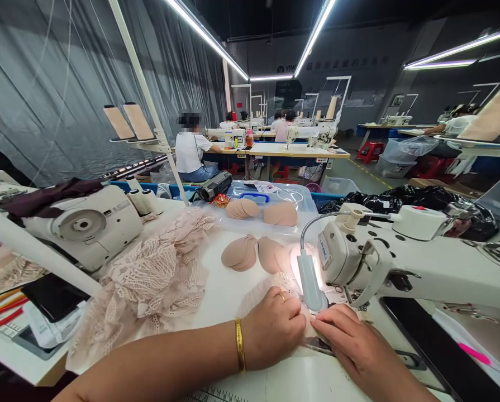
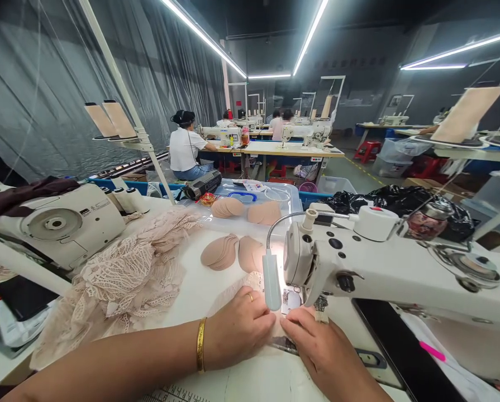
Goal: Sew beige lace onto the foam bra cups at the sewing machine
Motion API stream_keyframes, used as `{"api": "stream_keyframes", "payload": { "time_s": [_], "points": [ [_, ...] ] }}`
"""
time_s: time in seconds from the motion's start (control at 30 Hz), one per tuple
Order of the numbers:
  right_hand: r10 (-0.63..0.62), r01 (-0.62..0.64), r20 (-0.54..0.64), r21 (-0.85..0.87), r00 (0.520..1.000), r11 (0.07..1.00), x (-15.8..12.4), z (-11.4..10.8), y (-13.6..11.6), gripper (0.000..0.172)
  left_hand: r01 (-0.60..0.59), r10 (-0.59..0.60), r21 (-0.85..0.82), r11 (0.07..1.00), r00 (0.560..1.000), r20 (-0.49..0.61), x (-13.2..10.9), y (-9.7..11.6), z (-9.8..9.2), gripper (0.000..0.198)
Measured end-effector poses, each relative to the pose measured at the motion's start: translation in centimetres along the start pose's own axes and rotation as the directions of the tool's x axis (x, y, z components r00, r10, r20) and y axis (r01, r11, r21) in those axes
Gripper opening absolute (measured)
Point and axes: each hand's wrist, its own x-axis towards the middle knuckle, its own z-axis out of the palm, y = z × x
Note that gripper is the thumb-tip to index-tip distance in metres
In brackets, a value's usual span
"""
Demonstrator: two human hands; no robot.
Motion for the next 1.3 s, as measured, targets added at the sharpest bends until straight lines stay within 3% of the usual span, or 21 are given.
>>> {"api": "stream_keyframes", "payload": {
  "time_s": [0.3, 0.5, 0.8, 1.07, 1.3],
  "points": [
    [-0.014, 0.015, 0.022, -0.05, 1.0, 0.999, -0.2, 0.4, 0.6, 0.033, -0.039, 0.039, 0.02, 0.999, 0.999, -0.011, 0.2, -0.4, 0.0, 0.032],
    [0.015, -0.022, -0.053, -0.136, 0.998, 0.99, 0.1, 0.9, 0.4, 0.029, -0.157, 0.159, -0.031, 0.987, 0.982, 0.101, 1.9, -3.2, 0.3, 0.028],
    [0.053, -0.079, -0.112, -0.235, 0.992, 0.969, 0.4, 1.6, 0.3, 0.027, -0.306, 0.314, -0.103, 0.946, 0.946, 0.079, 3.6, -6.5, 1.6, 0.024],
    [0.028, -0.083, -0.194, -0.284, 0.981, 0.955, 1.0, 1.0, -0.4, 0.028, -0.323, 0.33, -0.156, 0.933, 0.944, 0.021, 3.7, -6.9, 2.3, 0.023],
    [0.042, -0.093, -0.193, -0.26, 0.98, 0.961, 1.4, 0.9, -0.6, 0.025, -0.249, 0.257, -0.133, 0.959, 0.966, 0.04, 4.4, -7.4, 1.7, 0.023]
  ]
}}
